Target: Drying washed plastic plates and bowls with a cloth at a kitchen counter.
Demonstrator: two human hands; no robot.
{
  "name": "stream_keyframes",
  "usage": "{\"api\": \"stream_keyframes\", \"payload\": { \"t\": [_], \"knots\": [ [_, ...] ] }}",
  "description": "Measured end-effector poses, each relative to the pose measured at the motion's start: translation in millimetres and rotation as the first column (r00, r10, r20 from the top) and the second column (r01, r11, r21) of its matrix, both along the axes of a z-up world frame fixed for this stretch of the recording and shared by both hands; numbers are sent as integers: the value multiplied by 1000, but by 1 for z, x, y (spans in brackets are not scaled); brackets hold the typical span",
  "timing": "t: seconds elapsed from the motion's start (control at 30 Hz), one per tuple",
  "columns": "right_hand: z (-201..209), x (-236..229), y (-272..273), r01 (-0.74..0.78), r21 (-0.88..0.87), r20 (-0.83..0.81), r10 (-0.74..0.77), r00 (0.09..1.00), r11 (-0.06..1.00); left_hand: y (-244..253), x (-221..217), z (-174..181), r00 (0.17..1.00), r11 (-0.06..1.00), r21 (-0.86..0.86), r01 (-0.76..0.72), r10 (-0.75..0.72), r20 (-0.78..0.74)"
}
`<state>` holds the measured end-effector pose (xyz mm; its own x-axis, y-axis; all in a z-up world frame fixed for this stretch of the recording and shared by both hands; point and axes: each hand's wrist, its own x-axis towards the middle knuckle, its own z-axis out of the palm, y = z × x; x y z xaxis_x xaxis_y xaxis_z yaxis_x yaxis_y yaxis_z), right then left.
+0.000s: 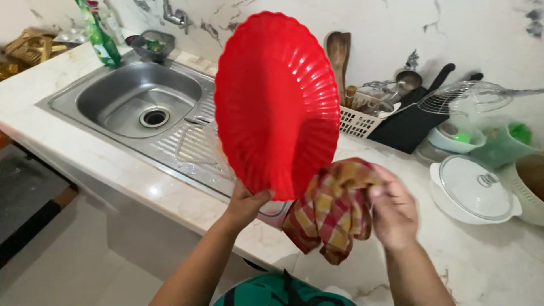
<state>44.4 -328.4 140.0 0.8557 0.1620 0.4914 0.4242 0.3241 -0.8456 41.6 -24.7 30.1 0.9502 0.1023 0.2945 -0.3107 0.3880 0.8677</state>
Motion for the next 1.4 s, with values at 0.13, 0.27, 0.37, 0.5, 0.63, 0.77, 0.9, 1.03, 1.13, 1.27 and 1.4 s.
{"api": "stream_keyframes", "payload": {
  "t": [0.13, 0.27, 0.37, 0.5, 0.63, 0.77, 0.9, 1.03, 1.13, 1.27, 1.4],
  "knots": [
    [-14, -7, 60, -9, -721, 220, 241, 945, 693, -24, 0, -18, 968, 981, 40, 188, -193, 163],
    [-13, 29, 58, 603, -783, 620, 262, 739, 152, -17, -4, -11, 942, 932, -158, 325, -305, 139],
    [-19, 21, 67, 679, -682, 729, 172, 663, 272, -18, -11, -15, 988, 985, -83, 151, -147, 53],
    [-49, 29, 61, 625, -674, 738, 307, 601, 395, -1, 20, -69, 990, 992, 35, 122, -124, 73],
    [-30, 49, 51, 734, -636, 771, 162, 616, 239, 3, 23, -40, 980, 979, -44, 198, -196, 46],
    [-46, 21, 69, 789, -519, 853, 132, 506, 329, -5, 34, -31, 998, 993, -95, 65, -64, 14],
    [-52, 45, 48, 816, -442, 897, 200, 394, 373, 18, 43, -14, 977, 974, -103, 203, -194, 92],
    [-19, 37, 52, 900, -231, 972, 53, 228, 369, -5, 24, 37, 992, 991, 46, 128, -128, -4],
    [-11, 23, 68, 891, -202, 976, 12, 216, 407, -40, 9, 40, 995, 979, 196, 50, -65, 73],
    [-24, 25, 70, 818, -329, 943, 114, 314, 472, -31, 25, -7, 986, 980, 128, 153, -160, 44],
    [-8, 36, 46, 776, -525, 849, 145, 508, 351, 6, 36, -70, 977, 980, -51, 190, -194, -90]
  ]
}}
